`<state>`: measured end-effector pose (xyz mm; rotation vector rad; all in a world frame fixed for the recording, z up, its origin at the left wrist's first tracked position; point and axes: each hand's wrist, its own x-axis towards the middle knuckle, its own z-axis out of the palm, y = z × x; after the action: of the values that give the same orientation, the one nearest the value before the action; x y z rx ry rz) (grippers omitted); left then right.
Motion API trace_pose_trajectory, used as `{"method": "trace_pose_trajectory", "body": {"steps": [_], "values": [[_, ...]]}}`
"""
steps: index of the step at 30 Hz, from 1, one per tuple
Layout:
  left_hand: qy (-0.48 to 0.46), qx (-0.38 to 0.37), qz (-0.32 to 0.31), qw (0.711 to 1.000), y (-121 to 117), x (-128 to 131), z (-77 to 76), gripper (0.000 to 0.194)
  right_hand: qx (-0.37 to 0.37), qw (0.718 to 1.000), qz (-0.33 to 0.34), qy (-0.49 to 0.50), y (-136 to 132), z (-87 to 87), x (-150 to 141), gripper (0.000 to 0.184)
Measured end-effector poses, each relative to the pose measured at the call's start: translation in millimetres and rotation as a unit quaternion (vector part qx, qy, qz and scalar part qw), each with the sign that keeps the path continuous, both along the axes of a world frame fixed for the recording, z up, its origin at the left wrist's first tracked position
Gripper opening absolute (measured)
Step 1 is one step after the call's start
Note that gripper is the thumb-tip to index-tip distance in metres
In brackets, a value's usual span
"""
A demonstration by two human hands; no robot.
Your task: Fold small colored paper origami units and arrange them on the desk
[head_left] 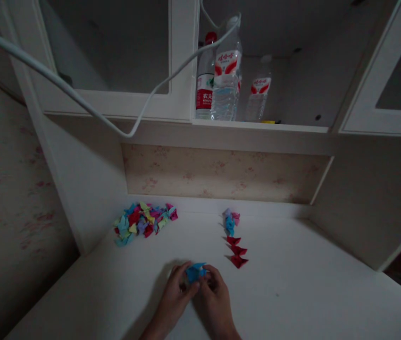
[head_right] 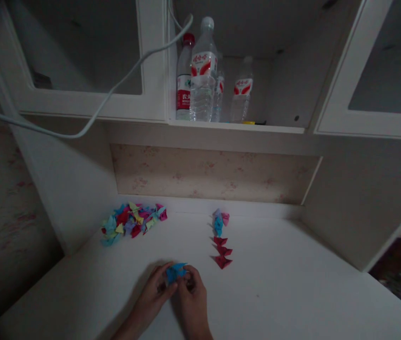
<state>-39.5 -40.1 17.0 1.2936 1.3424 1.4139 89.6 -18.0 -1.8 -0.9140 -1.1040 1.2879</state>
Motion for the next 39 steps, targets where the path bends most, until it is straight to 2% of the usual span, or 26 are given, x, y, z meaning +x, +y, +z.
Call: {"method": "trace_pose_trajectory", "body": {"steps": [5, 11, 15, 18, 21, 26, 31, 35, 39], "values": [[0.01, -0.019, 0.021, 1.0, 0, -1, -0.7, 0.06, 0.001, 0.999, 0.032, -0.019, -2, 8.5, -2, 0.029], [-0.025, -0.054, 0.025, 0.998, 3, 0, 0.3, 0.051, 0.05, 0.997, 0.033, -0.057, -7, 17.6, 0, 0.03], [-0.112, -0.085, 0.039, 0.989, 6, -2, 5.3, 0.051, 0.058, 0.998, 0.018, -0.027, -4, 8.6, 0, 0.03], [-0.203, -0.095, 0.008, 0.975, 6, -3, 8.1, 0.045, 0.034, 0.999, 0.03, 0.008, 4, -1.4, 0, 0.041], [-0.251, -0.097, -0.014, 0.963, 5, -3, 9.0, 0.04, 0.025, 0.999, 0.038, 0.014, 9, -6.7, -1, 0.047], [-0.259, -0.119, -0.037, 0.958, 5, -2, 10.0, 0.044, 0.054, 0.995, 0.077, -0.014, 9, -0.6, 1, 0.05], [-0.266, -0.114, -0.049, 0.956, 6, 0, 4.7, 0.039, 0.117, 0.984, 0.106, -0.087, 4, 14.2, 7, 0.034], [-0.24, -0.121, -0.032, 0.963, 7, -1, -5.1, 0.039, 0.113, 0.984, 0.102, -0.092, 3, 15.9, 7, 0.024], [-0.227, -0.137, -0.037, 0.963, 7, -2, -10.3, 0.038, 0.087, 0.988, 0.099, -0.078, 6, 9.6, 5, 0.026]]}}
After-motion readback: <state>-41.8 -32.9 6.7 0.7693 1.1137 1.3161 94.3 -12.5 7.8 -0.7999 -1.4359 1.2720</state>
